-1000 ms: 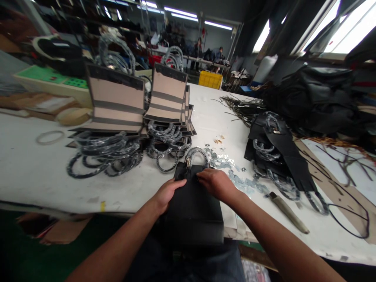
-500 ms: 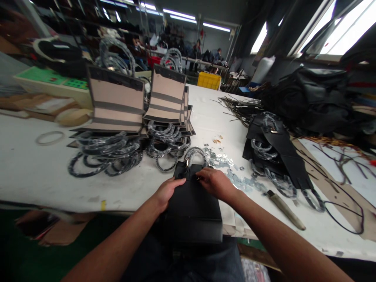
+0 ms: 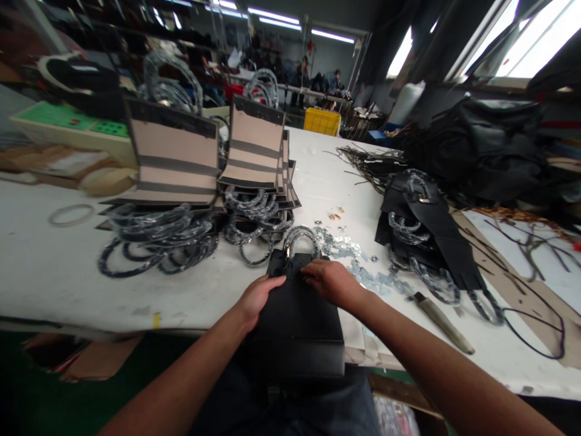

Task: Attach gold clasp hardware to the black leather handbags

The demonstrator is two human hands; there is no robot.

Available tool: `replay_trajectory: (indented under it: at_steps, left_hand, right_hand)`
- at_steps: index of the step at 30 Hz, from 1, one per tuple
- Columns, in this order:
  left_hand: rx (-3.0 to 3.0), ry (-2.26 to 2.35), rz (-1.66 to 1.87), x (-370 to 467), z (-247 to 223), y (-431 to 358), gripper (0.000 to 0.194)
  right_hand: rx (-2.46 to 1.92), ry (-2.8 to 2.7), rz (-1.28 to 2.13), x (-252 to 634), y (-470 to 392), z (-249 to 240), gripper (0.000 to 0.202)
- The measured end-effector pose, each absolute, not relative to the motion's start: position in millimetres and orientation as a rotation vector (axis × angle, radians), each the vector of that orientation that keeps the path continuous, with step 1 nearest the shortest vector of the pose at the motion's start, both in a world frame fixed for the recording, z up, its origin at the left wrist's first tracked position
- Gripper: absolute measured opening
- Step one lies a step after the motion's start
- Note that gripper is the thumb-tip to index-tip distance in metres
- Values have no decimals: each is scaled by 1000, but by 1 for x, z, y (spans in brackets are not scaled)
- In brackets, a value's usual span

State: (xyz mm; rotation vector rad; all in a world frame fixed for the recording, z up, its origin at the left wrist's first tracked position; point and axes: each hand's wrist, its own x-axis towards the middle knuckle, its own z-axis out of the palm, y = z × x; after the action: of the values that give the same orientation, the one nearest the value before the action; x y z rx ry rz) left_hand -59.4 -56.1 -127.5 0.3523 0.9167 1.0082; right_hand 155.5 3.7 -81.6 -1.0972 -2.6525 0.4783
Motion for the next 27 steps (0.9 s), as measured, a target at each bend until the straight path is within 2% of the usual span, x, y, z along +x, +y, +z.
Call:
replay_trajectory:
  at_steps: [8,14,19,27]
  left_hand:
    - [379,879,1021,-60,-129,-56,26]
    - [368,897,997,-60,-130,-56,23]
    - [372,911,1001,-60,-130,-56,22]
    - [395,890,1018,-60,-130,-56,29]
  right_hand:
    - [-1182,-2492,537,153,-1,-87,25]
    - [-1213,-2426,661,150,0,-84,12]
    - [-1212,-2415,577,150,-5,-90,10]
    - [-1224,-2393,625,149,-7,-83,6]
